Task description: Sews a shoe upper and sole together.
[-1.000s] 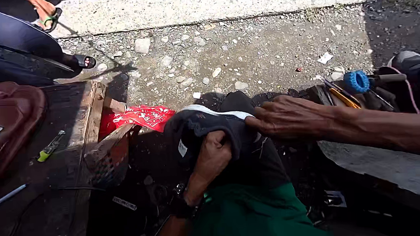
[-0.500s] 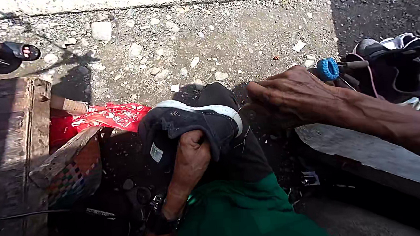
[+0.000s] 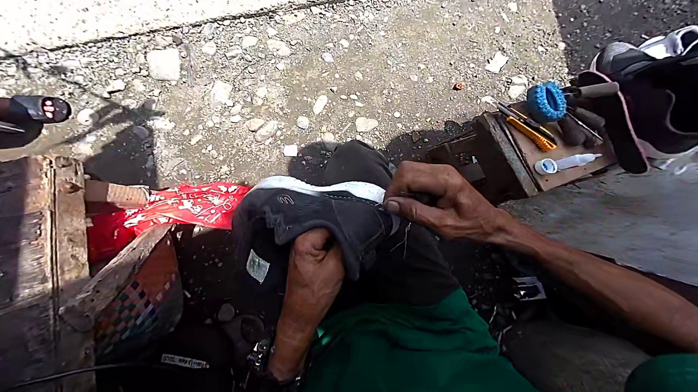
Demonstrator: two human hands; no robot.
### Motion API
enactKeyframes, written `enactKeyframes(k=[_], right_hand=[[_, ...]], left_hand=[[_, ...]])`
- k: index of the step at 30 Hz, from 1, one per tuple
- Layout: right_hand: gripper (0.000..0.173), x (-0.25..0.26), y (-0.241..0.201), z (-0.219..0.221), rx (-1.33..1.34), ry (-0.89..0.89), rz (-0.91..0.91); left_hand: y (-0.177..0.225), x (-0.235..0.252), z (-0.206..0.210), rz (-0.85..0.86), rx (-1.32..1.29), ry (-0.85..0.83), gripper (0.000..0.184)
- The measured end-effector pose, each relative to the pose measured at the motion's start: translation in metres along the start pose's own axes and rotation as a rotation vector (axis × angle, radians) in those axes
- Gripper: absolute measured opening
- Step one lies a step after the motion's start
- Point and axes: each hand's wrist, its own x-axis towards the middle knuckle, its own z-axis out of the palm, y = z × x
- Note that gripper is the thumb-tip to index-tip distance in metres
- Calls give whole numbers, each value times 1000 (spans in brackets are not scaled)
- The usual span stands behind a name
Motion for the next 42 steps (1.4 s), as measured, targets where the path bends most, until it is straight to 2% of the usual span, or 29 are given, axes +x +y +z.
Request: enactKeyframes(k=[3, 6, 9, 11, 15, 18, 20, 21, 24, 27, 29, 32, 35, 38, 40, 42], right_hand=[[20, -7, -10, -28, 233, 103, 34], [21, -12, -24, -49, 623, 239, 36], [26, -19, -33, -43, 951, 97, 90], [30, -26, -39, -47, 1031, 2, 176], [31, -38, -61, -88, 748, 50, 297], [25, -42, -64, -93, 684, 62, 269], [12, -47, -50, -89, 585, 32, 313], [10, -51, -38, -89, 452, 30, 355], [3, -66, -3, -88, 131, 118, 393], [22, -64, 21, -56, -300, 142, 233], [30, -49, 31, -20, -305, 77, 196], [29, -25, 43, 9, -73, -6, 127], [33, -21, 46, -2, -200, 53, 82], [28, -23, 37, -19, -376, 90, 40], [25, -23, 35, -24, -444, 144, 27], [23, -25, 34, -27, -400, 177, 55]], left_hand=[[-2, -1, -2, -2, -7, 2, 12], [-2, -2, -1, -9, -20, 12, 12], [-3, -2, 2, -1, -9, 35, 11], [-3, -1, 3, 11, 3, 50, 10], [-1, -2, 7, 15, 23, 95, 10], [0, -3, 11, 37, 17, 111, 8], [0, -6, 10, 37, 37, 117, 8], [0, -6, 9, 39, 60, 123, 8], [2, -7, 7, 40, 157, 160, 11], [2, -9, 9, 27, 262, 202, 15], [4, -9, 9, 19, 300, 207, 15], [6, -9, 5, 6, 384, 182, 16], [21, -24, -21, 60, 595, 140, 22], [39, -63, -75, 39, 736, 272, 29], [37, -84, -124, -116, 800, 419, 26], [21, -103, -169, -351, 954, 500, 30]])
